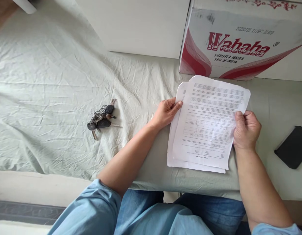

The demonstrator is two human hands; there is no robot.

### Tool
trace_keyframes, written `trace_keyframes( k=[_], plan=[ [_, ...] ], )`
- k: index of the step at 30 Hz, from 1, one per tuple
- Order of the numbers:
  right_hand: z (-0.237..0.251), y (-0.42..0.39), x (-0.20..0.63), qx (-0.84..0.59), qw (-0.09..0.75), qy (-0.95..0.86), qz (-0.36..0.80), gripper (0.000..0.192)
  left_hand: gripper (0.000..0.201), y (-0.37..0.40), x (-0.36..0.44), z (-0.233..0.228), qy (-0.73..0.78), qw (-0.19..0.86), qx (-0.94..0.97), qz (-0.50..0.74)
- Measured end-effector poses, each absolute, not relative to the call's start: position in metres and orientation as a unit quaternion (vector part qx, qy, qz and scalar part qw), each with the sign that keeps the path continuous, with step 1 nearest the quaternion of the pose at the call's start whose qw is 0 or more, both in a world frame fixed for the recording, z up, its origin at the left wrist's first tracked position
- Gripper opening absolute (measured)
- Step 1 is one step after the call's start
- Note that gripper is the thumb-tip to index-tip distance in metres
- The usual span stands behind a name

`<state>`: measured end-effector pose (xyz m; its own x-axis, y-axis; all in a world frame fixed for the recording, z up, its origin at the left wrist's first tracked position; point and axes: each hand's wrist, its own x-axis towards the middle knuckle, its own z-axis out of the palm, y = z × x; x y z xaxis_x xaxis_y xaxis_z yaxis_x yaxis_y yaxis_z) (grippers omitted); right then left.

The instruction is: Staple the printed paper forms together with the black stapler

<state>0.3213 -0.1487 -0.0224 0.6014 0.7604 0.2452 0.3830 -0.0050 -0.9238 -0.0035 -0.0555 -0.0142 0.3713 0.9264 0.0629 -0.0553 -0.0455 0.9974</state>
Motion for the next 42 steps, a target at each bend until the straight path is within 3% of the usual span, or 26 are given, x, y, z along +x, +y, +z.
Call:
trace_keyframes(
  k=[3, 15, 23, 27, 34, 38, 42],
  plan=[
    [-0.022, -0.148, 0.321, -0.705, 0.575, -0.402, 0.106, 0.064, 0.069, -0.056, -0.004, -0.013, 0.378, 0.576, 0.588, 0.425],
    [-0.019, -0.156, 0.318, -0.692, 0.544, -0.445, 0.163, 0.069, 0.070, -0.059, -0.003, -0.014, 0.365, 0.611, 0.551, 0.436],
    [-0.024, -0.153, 0.315, -0.665, 0.555, -0.474, 0.161, 0.057, 0.071, -0.059, -0.003, -0.012, 0.362, 0.605, 0.565, 0.428],
    [-0.024, -0.152, 0.327, -0.609, 0.578, -0.479, 0.254, 0.071, 0.069, -0.057, 0.000, -0.019, 0.358, 0.631, 0.488, 0.486],
    [-0.010, -0.158, 0.333, -0.562, 0.526, -0.448, 0.454, 0.097, 0.059, -0.030, -0.006, -0.046, 0.358, 0.594, 0.319, 0.645],
    [-0.016, -0.160, 0.302, -0.573, 0.499, -0.466, 0.454, 0.076, 0.057, -0.028, -0.007, -0.044, 0.353, 0.610, 0.301, 0.642],
    [-0.016, -0.157, 0.285, -0.583, 0.601, -0.438, 0.328, 0.048, 0.053, -0.040, -0.003, -0.030, 0.340, 0.648, 0.315, 0.604]
  ],
)
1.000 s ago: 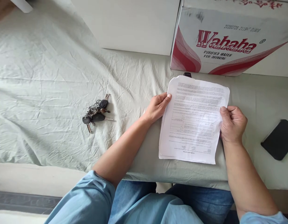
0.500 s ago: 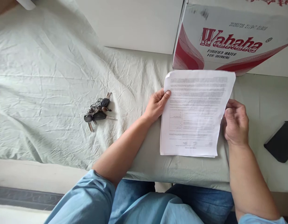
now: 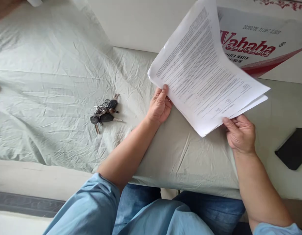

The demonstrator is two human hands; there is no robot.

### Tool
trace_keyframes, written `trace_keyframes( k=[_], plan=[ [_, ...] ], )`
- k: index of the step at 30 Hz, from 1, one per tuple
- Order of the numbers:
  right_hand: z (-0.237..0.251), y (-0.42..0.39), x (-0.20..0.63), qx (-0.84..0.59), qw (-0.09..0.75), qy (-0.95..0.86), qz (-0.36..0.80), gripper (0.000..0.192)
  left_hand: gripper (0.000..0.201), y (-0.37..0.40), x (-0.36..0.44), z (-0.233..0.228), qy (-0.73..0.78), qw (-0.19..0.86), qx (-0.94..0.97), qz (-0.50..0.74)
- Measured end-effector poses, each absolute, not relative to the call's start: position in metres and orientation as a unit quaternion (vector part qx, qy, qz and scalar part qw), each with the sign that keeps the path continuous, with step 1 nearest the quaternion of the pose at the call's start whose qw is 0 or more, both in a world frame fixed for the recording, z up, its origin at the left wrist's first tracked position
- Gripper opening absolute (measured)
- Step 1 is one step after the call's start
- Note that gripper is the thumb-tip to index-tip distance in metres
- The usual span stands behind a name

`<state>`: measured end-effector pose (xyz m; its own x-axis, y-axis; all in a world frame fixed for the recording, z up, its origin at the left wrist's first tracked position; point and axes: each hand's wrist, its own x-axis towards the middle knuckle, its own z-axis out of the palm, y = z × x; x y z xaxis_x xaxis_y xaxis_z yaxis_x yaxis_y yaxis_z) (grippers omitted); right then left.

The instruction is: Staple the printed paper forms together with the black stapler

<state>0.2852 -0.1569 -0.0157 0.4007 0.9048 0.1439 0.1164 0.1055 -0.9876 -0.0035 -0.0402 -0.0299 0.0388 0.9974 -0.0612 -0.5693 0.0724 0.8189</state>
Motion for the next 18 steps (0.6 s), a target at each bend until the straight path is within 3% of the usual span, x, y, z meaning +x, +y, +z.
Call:
trace_keyframes(
  k=[6, 9, 14, 18],
  plan=[
    [0.008, -0.145, 0.314, -0.486, 0.732, -0.455, 0.141, 0.031, 0.074, -0.038, -0.019, -0.018, 0.320, 0.650, 0.388, 0.570],
    [0.008, -0.145, 0.334, -0.459, 0.744, -0.475, 0.105, 0.041, 0.077, -0.029, -0.034, -0.018, 0.336, 0.616, 0.413, 0.580],
    [-0.003, -0.155, 0.341, -0.539, 0.648, -0.495, 0.212, 0.054, 0.061, -0.029, -0.041, -0.022, 0.360, 0.592, 0.503, 0.516],
    [0.000, -0.155, 0.334, -0.543, 0.640, -0.515, 0.174, 0.082, 0.051, -0.037, -0.037, -0.020, 0.342, 0.612, 0.494, 0.514]
  ],
)
